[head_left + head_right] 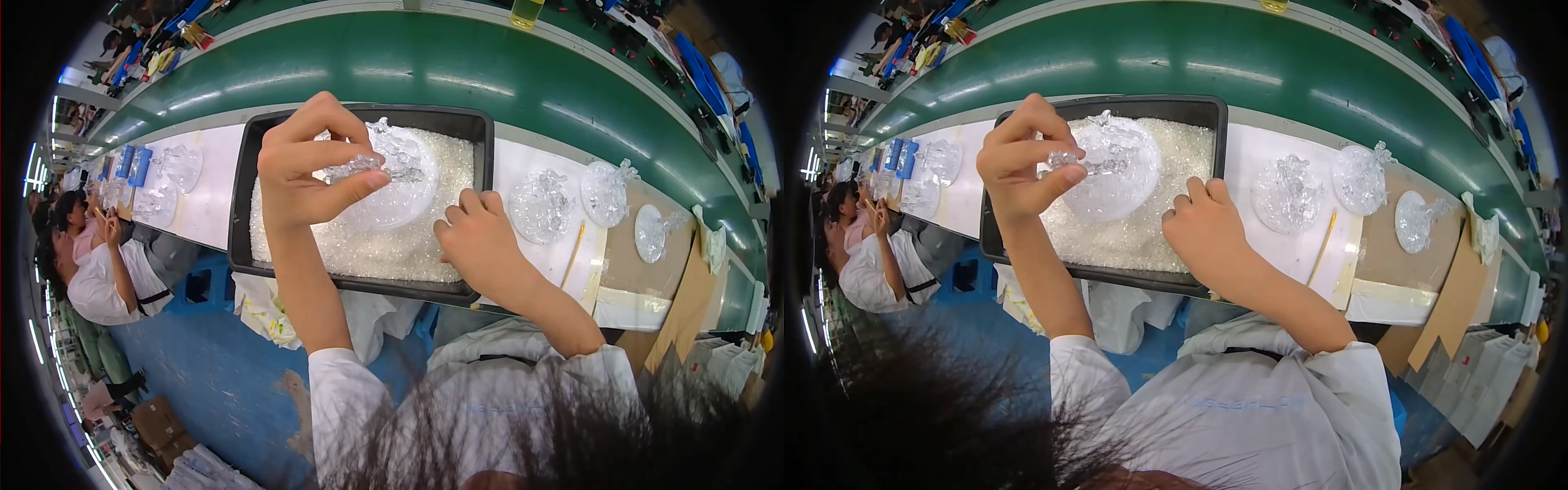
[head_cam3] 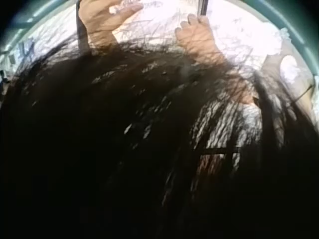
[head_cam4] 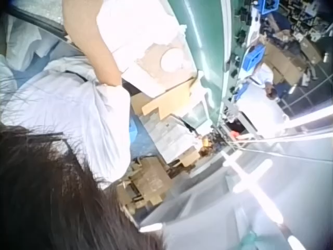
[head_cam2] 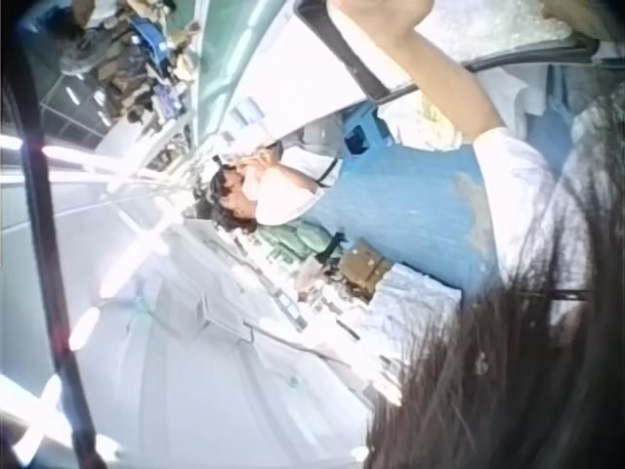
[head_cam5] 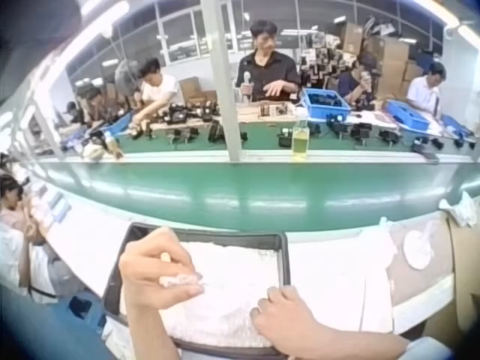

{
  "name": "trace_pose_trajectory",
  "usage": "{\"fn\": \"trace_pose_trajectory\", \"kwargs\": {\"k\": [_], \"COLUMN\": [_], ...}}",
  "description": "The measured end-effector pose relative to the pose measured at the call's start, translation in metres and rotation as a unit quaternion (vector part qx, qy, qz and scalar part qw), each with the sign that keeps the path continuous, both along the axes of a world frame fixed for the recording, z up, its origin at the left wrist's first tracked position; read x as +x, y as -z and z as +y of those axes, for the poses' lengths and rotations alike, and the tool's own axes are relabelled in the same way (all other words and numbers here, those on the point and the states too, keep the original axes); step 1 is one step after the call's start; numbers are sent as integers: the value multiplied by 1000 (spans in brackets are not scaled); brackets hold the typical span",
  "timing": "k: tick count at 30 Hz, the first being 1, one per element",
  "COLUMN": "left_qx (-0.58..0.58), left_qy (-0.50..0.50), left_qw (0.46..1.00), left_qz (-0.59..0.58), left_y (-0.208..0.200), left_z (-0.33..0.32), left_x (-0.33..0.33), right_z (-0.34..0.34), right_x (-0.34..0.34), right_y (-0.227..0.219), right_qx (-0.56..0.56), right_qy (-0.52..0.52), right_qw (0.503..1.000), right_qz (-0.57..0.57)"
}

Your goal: Applying glue to clear plastic light fixture components and assembling them.

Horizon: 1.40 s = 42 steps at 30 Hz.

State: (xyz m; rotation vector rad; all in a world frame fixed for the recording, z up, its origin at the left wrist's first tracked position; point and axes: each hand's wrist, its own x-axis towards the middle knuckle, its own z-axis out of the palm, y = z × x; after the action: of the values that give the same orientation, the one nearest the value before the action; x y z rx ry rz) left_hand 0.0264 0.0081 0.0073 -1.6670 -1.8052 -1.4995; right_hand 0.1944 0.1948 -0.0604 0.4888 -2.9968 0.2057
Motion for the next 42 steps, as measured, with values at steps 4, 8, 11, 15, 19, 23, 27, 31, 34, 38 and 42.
{"fn": "trace_pose_trajectory", "kwargs": {"k": [4,8,11,15,19,23,27,31,34,38,42], "left_qx": [-1,-3,-11,-22,-19,6,31,36,57,52,44], "left_qy": [-9,-33,-66,-87,-112,-132,-149,-166,-164,-173,-179], "left_qw": [1000,998,995,990,986,983,981,978,978,977,977], "left_qz": [19,53,74,113,122,127,121,118,118,114,112], "left_y": [-1,-2,2,7,14,14,13,17,18,18,19], "left_z": [-1,7,14,21,17,22,27,24,24,24,21], "left_x": [3,5,5,0,-1,-2,-3,-4,-5,-5,-5], "right_z": [-8,-12,-13,-4,5,8,4,-4,-7,-7,-4], "right_x": [-6,-13,-18,-21,-31,-46,-56,-59,-59,-59,-60], "right_y": [4,11,-1,-5,-12,-33,-29,-23,-26,-25,-25], "right_qx": [45,44,63,53,-150,-273,-317,-318,-303,-307,-306], "right_qy": [-10,-19,-52,-65,-56,-22,-30,-34,-36,-27,19], "right_qw": [998,993,986,981,987,952,929,929,934,933,935], "right_qz": [-38,-106,-148,-176,-6,137,187,184,185,185,178]}}
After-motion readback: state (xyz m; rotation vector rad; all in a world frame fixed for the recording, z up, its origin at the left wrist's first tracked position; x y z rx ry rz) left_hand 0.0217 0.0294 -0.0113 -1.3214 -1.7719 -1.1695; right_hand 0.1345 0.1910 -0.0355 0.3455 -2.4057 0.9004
